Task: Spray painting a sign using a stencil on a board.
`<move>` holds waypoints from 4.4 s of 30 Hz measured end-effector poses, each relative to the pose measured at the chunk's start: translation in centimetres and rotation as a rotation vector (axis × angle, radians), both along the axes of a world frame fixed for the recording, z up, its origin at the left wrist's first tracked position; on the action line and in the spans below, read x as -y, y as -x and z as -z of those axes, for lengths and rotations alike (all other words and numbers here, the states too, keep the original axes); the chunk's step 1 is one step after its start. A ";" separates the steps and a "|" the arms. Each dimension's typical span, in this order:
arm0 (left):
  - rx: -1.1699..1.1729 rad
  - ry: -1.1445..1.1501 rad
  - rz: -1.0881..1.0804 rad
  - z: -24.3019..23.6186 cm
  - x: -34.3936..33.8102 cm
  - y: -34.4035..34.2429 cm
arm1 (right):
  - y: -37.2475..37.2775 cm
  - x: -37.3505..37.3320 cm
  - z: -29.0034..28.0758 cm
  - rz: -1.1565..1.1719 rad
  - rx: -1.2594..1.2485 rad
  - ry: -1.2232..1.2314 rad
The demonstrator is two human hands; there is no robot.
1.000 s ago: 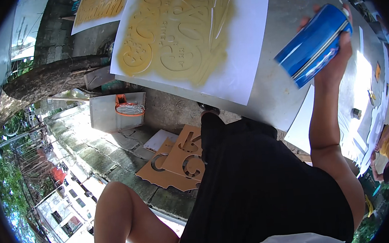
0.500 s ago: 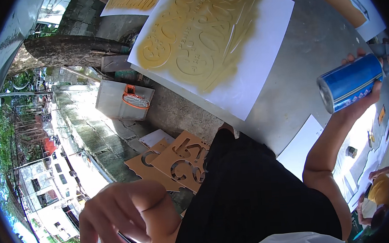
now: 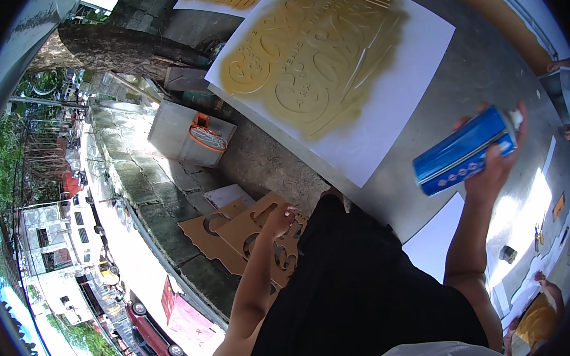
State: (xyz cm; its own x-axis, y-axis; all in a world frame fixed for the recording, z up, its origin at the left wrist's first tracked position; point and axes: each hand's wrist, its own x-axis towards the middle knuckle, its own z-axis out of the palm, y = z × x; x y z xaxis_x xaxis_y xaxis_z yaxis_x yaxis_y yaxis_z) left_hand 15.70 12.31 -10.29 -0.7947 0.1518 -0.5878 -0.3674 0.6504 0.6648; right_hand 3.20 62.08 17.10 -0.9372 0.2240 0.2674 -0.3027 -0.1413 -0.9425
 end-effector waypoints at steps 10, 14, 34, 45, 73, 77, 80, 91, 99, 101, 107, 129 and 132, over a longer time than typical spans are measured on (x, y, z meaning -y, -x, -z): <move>0.419 -0.131 -0.572 3.0 3.0 -8.0 | -1.2 0.0 1.7 -0.060 -0.131 -0.369; 0.331 -0.112 -0.518 2.1 1.8 -4.6 | -0.2 -2.9 0.2 -0.193 -0.130 -0.022; 0.191 -0.151 -0.534 2.1 -1.1 -2.9 | -1.0 -6.0 -2.3 -0.490 -0.019 0.480; 0.245 -0.240 -0.539 4.4 -2.8 -3.2 | 2.5 -2.7 5.1 0.202 0.163 -0.816; 0.306 -0.191 -0.745 4.5 -3.4 -9.0 | 9.0 6.4 17.6 -0.032 0.442 -0.867; 0.306 -0.199 -0.738 4.8 -3.2 -8.8 | 7.8 7.3 18.9 -0.147 0.319 -0.864; 0.306 -0.211 -0.719 5.0 -3.1 -8.3 | 6.1 9.2 18.9 -0.254 0.305 -0.836; 0.301 -0.263 -0.753 5.4 -2.9 -8.1 | 1.8 15.0 18.2 -0.592 0.232 -0.740; 0.350 -0.200 -0.711 5.3 -3.4 -8.0 | 4.4 14.2 19.0 -0.606 0.174 -0.847; 0.352 -0.184 -0.702 5.2 -3.6 -7.9 | 5.0 14.0 19.2 -0.608 0.177 -0.837; 0.332 -0.179 -0.686 5.3 -3.8 -7.8 | 6.7 12.1 19.9 -0.503 0.138 -0.865; 0.348 -0.162 -0.713 5.2 -5.0 -5.1 | 21.8 -2.0 16.2 0.063 0.384 -0.997; 0.328 -0.184 -0.699 5.3 -5.0 -5.0 | 23.7 -3.5 15.6 0.180 0.327 -1.023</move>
